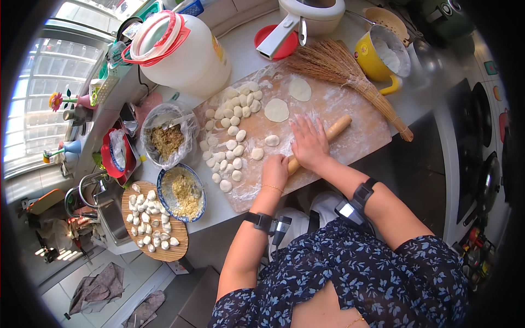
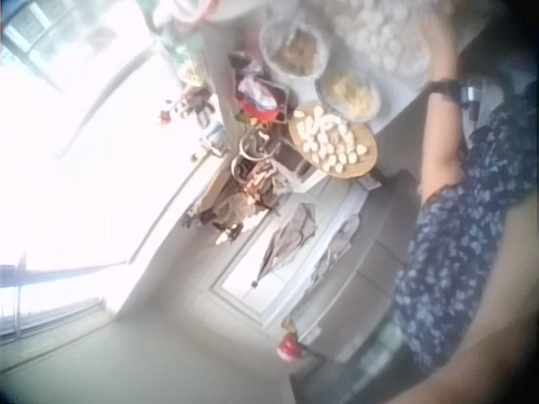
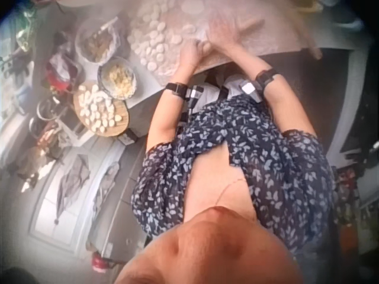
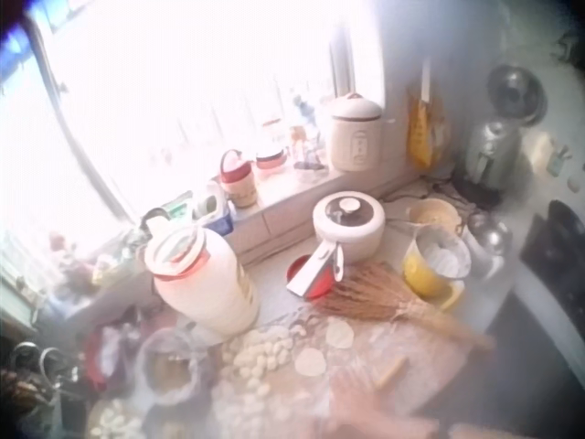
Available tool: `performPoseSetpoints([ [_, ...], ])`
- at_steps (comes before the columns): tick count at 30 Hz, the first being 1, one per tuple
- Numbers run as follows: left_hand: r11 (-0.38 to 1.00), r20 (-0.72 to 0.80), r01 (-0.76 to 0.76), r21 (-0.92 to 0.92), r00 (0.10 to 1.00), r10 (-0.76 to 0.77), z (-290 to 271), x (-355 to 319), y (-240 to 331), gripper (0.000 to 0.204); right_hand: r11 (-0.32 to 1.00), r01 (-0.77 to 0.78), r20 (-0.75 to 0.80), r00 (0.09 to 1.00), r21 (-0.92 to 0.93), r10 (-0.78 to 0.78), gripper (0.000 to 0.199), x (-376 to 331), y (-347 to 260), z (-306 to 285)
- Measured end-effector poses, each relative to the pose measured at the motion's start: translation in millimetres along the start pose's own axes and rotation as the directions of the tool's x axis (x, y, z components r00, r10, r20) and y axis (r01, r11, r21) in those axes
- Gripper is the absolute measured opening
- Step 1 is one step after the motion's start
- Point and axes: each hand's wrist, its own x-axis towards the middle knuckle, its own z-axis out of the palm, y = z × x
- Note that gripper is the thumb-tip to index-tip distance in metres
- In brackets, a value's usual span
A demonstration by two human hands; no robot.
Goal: The person fills small dough wrappers with a prepared filling, folds them into dumplings, and places them on a wooden board. They also roll out additional dough balls into flat circular wrappers using a rolling pin.
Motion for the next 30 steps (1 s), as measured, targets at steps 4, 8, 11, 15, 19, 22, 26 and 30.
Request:
performPoseSetpoints([
  [4, 0.987, -0.06, -0.153, -0.055, 0.987, 0.149, -9.4, 11.1, -9.7, 0.014, 1.0, -0.005, 0.077, 0.997, 0.013, 0.004, 0.053, -5.0, -0.9, -6.3],
  [8, 0.976, 0.073, 0.032, -0.214, 0.997, -0.016, -17.3, -0.9, -10.4, 0.021, 1.0, 0.017, 0.139, 0.99, -0.001, -0.016, 0.053, -28.7, 0.5, -23.0],
  [11, 0.972, 0.012, -0.233, -0.045, 0.972, 0.233, -17.3, 2.2, -6.5, 0.022, 0.999, 0.046, 0.065, 0.997, -0.024, -0.045, 0.052, -2.9, -4.6, -8.0],
  [15, 0.993, 0.077, -0.076, -0.092, 0.994, 0.083, -18.8, 11.5, -10.4, 0.026, 0.998, 0.059, -0.036, 0.998, 0.023, -0.059, 0.052, 17.4, -3.7, 23.7],
  [19, 0.914, 0.109, 0.051, -0.403, 0.994, -0.007, -19.6, 11.3, -4.3, 0.017, 1.0, -0.028, 0.154, 0.988, 0.007, 0.026, 0.048, -53.5, 20.6, 23.2],
  [22, 0.66, 0.196, 0.102, -0.745, 0.978, 0.07, -14.5, 38.3, 14.0, 0.022, 1.0, 0.016, 0.023, 1.0, 0.004, -0.016, 0.047, -92.3, 33.5, 23.9],
  [26, 0.946, -0.315, -0.285, -0.152, 0.922, 0.227, -21.6, 85.3, 15.6, 0.022, 1.0, 0.017, -0.051, 0.999, -0.01, -0.017, 0.043, -75.6, 32.5, 38.3],
  [30, 0.983, -0.035, -0.116, 0.14, 0.992, 0.122, -27.4, 61.5, -5.0, 0.016, 0.991, -0.067, -0.03, 0.997, 0.117, 0.071, 0.039, -66.4, 29.6, 40.3],
])
